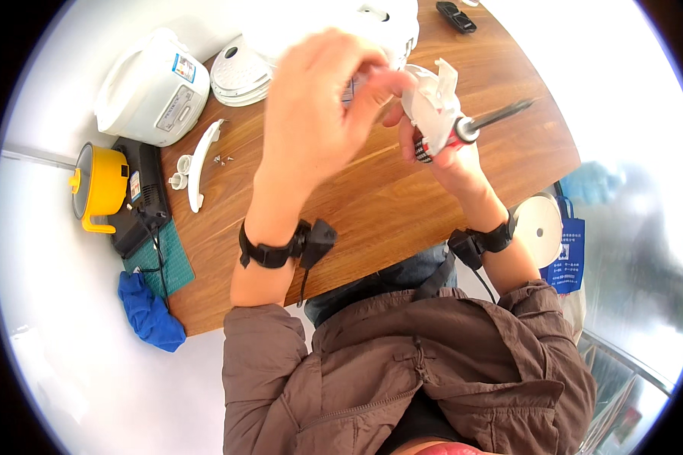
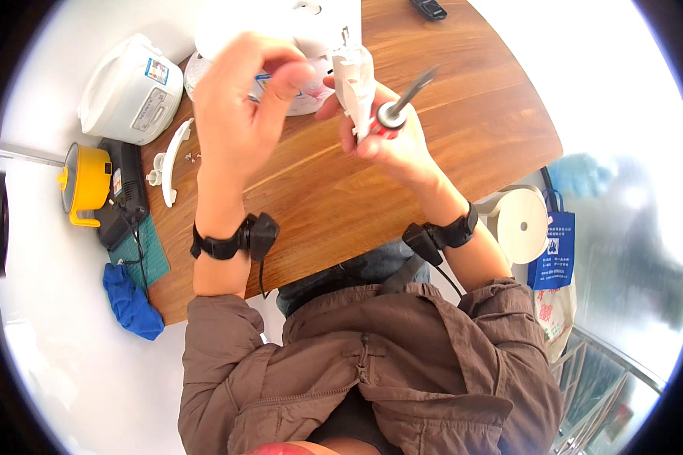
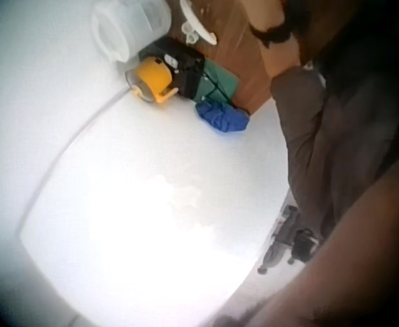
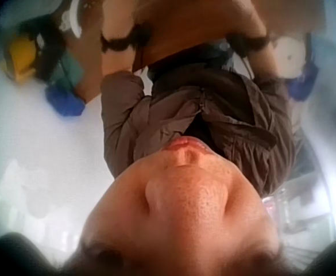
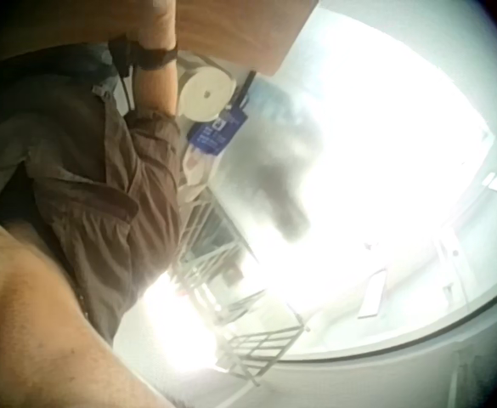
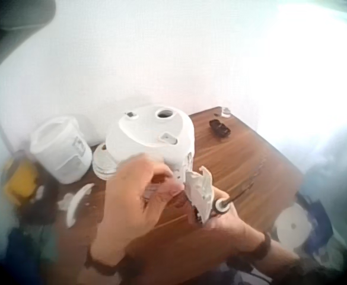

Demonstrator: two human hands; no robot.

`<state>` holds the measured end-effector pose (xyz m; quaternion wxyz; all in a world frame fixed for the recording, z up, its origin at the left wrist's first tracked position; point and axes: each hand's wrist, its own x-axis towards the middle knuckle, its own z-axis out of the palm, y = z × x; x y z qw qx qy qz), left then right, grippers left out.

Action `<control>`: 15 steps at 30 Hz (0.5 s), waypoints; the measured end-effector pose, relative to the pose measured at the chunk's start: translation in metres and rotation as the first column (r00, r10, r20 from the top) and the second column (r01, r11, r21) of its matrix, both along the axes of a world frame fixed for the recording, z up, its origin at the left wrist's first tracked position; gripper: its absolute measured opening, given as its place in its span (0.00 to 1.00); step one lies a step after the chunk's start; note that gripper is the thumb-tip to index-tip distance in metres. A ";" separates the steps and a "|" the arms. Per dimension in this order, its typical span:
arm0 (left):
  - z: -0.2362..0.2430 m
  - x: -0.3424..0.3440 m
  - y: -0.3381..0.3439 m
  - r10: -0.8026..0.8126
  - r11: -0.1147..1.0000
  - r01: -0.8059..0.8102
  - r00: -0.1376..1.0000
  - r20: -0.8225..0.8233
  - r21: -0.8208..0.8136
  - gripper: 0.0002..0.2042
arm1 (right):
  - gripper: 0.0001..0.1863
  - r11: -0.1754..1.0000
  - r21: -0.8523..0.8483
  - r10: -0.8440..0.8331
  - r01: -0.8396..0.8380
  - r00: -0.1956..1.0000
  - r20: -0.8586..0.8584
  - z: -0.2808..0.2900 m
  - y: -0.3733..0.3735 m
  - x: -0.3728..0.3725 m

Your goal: The person disassembles a white rice cooker using a screwdriver, removing the bottom cover and internal components. They then manipulate the internal wiring and heating element assembly.

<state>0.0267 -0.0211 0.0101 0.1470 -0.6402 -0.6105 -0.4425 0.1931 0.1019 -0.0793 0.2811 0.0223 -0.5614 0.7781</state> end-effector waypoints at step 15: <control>-0.036 -0.018 -0.119 0.289 0.909 0.001 0.721 0.629 -0.418 0.11 | 0.38 0.962 0.236 -0.166 0.138 0.981 0.102 -0.020 -0.034 -0.007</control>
